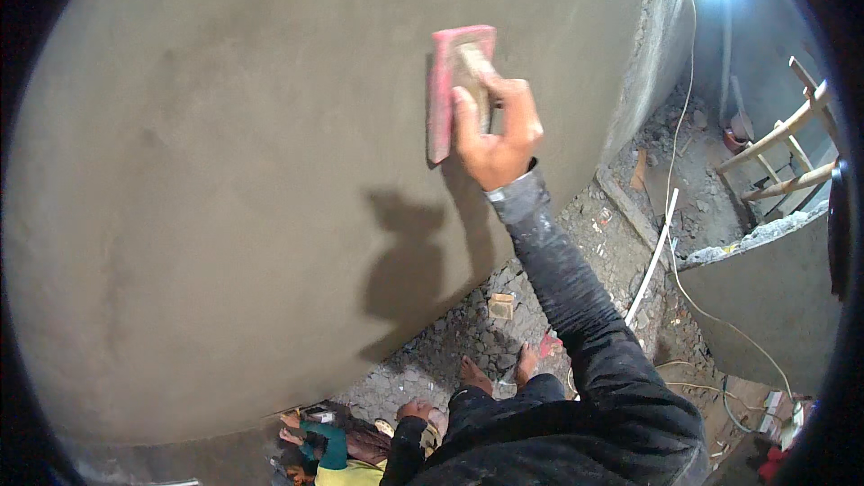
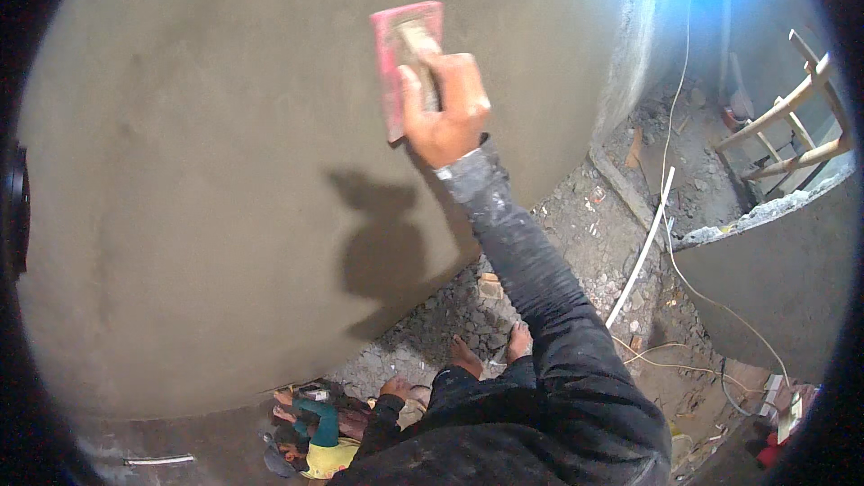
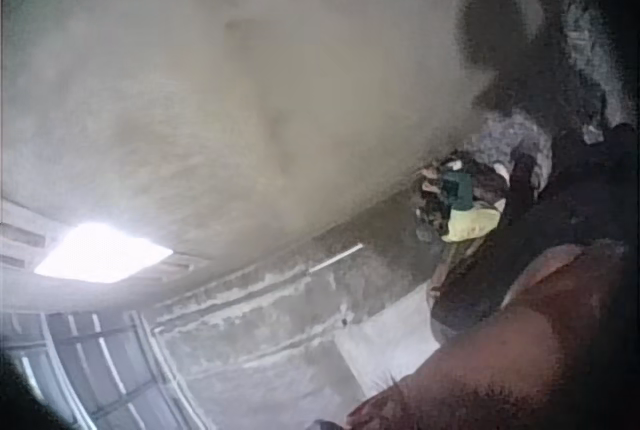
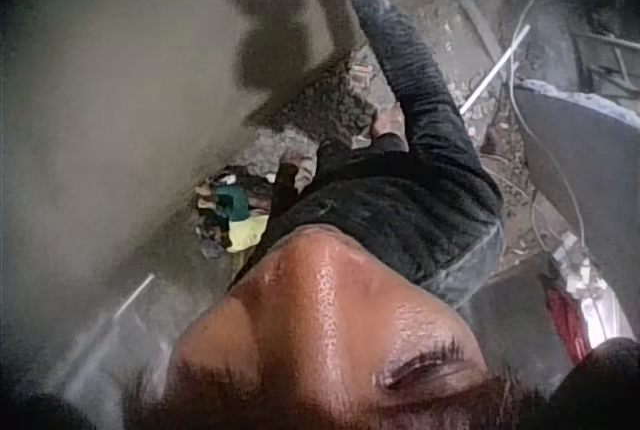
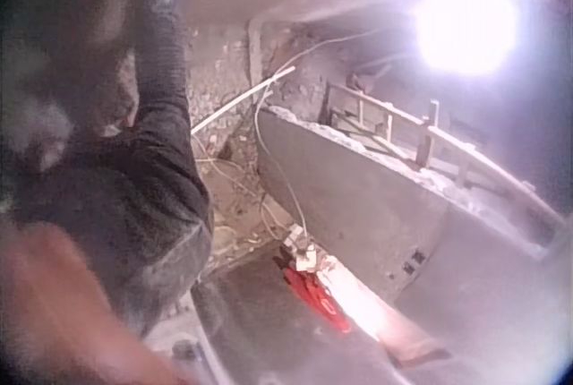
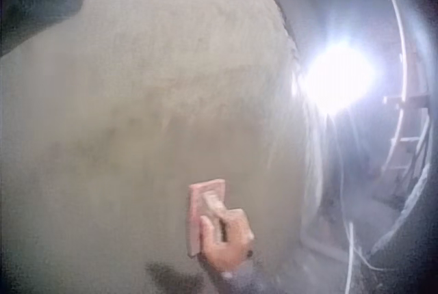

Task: The person smooths a freshly plastered wall using a pink sanding block. They repeatedly rub the block over the wall surface and occasionally touch the wall with their hand to check the finish. Another worker is visible in the background also smoothing a wall.

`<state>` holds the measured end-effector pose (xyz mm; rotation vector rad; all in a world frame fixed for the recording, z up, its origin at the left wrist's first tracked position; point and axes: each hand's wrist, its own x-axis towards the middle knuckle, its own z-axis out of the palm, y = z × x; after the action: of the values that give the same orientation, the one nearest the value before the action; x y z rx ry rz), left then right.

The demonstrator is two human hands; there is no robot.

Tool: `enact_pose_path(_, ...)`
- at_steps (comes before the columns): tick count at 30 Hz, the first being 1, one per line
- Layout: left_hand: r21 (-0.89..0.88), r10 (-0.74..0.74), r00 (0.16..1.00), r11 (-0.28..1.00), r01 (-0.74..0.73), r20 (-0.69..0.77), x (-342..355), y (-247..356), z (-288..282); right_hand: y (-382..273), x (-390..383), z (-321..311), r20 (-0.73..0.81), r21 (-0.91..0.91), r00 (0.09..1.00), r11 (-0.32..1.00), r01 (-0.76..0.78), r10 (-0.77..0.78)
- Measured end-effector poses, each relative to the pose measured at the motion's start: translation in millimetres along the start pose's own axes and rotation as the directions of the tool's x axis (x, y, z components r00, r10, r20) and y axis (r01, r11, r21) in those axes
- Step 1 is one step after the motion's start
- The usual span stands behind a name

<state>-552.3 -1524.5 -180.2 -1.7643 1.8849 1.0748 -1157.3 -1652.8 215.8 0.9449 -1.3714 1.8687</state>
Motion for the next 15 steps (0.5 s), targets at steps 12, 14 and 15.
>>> enact_pose_path(12,-0.413,0.058,0.983,0.911,0.019,0.174,29,-14,23,-4,-97,-36,0.044,-0.128,0.999,0.991,-0.025,0.031)
enact_pose_path(14,-0.145,0.094,0.98,0.987,-0.069,0.175,36,-4,16,-20,-10,-7,-0.045,-0.106,0.999,0.994,0.008,-0.013)
enact_pose_path(15,-0.01,0.117,0.978,0.993,-0.118,0.17,40,10,9,-19,15,5,-0.077,-0.062,0.997,0.998,0.026,-0.031)
